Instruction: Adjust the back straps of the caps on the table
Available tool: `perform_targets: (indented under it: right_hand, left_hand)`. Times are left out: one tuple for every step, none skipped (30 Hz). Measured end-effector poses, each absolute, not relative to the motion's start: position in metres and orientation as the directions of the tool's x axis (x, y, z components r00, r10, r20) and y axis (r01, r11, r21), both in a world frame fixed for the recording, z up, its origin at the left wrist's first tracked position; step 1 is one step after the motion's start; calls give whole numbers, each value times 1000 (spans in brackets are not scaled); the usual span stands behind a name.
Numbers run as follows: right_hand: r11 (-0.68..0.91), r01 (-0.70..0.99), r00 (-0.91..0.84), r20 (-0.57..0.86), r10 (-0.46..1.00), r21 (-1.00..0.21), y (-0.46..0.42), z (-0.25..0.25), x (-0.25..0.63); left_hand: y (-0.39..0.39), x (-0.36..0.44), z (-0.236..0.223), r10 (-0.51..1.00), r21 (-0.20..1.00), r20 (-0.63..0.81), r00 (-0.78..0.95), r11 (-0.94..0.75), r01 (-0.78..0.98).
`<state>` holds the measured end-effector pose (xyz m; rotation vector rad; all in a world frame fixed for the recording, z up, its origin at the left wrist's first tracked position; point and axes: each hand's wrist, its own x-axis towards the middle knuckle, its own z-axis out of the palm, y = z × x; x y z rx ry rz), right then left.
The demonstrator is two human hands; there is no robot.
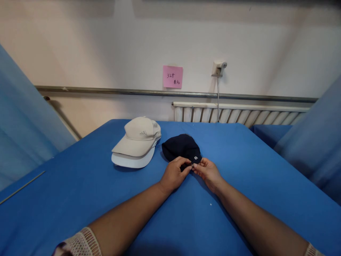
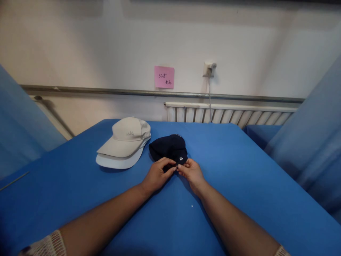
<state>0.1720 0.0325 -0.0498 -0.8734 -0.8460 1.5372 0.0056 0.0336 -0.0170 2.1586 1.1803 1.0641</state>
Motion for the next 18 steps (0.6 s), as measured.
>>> perform_targets:
  right_hand:
    - [-125,-464,-105,-86,991,-877,33,-51,172]
    - [-129,-467,-104,-90,990,-875,33,-51,172]
    - [-132,-467,-106,-93,990,-874,34,-51,172]
    - [-135,-466,-109,-95,990,-874,34,-51,171]
    - [-135,-466,-107,-96,990,-874,34,-51,171]
    - [-136,-466,-104,-99,990,-874,34,-51,171]
    - [-136,-466,-101,-100,990,-874,33,-50,171]
    - [-135,-465,-97,-101,990,-875,33,-50,170]
    - [-133,-465,-94,-101,990,-876,33,-50,170]
    - [-131,-465,-93,-99,991,-876,33,-49,170]
    - [-129,-466,-92,-97,991,-875,33,-49,170]
    - [-128,-469,-91,-96,991,-874,33,-49,170]
    - [-129,-471,-91,-98,991,-873,33,-49,170]
    - [-132,-473,-92,-100,991,-871,32,-48,170]
    - [-135,-474,-93,-103,990,-870,32,-48,170]
    - [-138,-473,-93,-106,990,-870,32,-47,170]
    - [-141,-472,-92,-110,990,-871,32,-47,170]
    - [-143,-470,-88,-115,989,-871,32,-46,170]
  left_hand:
    - [34,6,-17,848,687,411,335,-530,497]
    - [34,6,-17,846,685,412,337,-532,497]
    - [34,6,-17,845,684,413,339,-533,498]
    - [34,6,-17,845,683,413,341,-535,498]
    - [34,6,-17,844,682,412,343,-535,499]
    - [34,6,-17,844,681,410,346,-536,499]
    - [34,5,-16,844,680,409,346,-535,500]
    - [33,5,-17,845,680,409,345,-534,502]
    - [33,5,-17,845,680,408,344,-533,503]
    - [33,5,-17,846,680,409,342,-532,504]
    - [33,5,-17,847,680,409,340,-531,506]
    - [33,5,-17,847,680,410,339,-531,506]
    - [33,5,-17,847,680,410,338,-531,505]
    - [33,5,-17,847,682,410,339,-532,502]
    - [33,5,-17,846,684,409,342,-532,499]
    - [32,5,-17,846,684,408,344,-533,498]
    - [32,5,-17,845,684,406,348,-534,498]
    - [32,5,-17,845,683,403,352,-534,499]
